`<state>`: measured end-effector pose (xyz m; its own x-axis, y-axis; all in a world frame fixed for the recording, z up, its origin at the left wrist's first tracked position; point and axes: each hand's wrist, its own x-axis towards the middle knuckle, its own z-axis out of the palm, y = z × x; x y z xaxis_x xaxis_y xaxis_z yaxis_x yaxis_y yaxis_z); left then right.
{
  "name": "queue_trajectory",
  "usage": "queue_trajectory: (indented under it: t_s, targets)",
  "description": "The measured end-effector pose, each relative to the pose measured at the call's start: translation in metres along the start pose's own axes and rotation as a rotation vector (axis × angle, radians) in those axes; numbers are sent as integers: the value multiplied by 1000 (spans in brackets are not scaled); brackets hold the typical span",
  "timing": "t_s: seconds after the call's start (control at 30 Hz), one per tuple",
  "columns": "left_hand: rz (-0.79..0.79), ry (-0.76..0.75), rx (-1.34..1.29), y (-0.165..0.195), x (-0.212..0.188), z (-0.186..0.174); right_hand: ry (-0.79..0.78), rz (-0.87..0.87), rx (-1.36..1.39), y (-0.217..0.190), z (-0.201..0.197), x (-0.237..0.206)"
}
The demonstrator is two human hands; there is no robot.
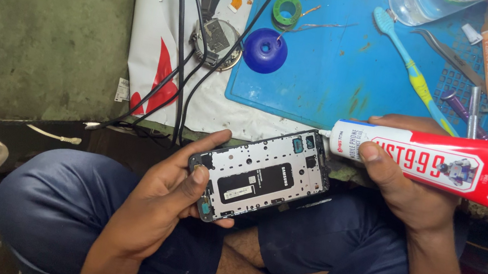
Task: The person sits on the floor at a repair bench holding a Samsung phone mid-frame, scrubs it with a toothbrush, scrapes the frame edge with a metal tool, then squeezes adhesive from a UST999 tube around the phone frame edge, rotating the frame as they apply the glue.
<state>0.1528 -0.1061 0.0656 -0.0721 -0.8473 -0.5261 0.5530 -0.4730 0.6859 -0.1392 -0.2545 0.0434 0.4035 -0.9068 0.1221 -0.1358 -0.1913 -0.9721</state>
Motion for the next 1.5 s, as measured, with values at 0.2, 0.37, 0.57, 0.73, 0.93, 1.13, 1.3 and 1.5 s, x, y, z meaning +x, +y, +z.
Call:
queue_trajectory:
  t_s: [0.2,0.37,0.57,0.73,0.93,1.13,1.3,1.5]
  targets:
    - [15,-11,-32,-3,2,6,16,36,-61,2,0,-3]
    - [31,-28,-65,-8,1,12,36,-12,-63,4,-1,-6]
    - [112,-61,-162,-23,3,30,393,-167,6,-3,6,-20]
    - [203,-47,-303,-50,15,60,506,-197,13,0,15,-24]
    - [215,-42,-333,-66,20,63,438,-128,-52,2,16,-22]
    - [210,-95,-306,-73,19,61,414,-113,-128,-10,23,-15]
    - [214,-131,-328,-72,19,61,394,-82,-162,-19,27,-12]
    - [197,-155,-365,-70,18,59,374,-114,-204,-19,29,-10]
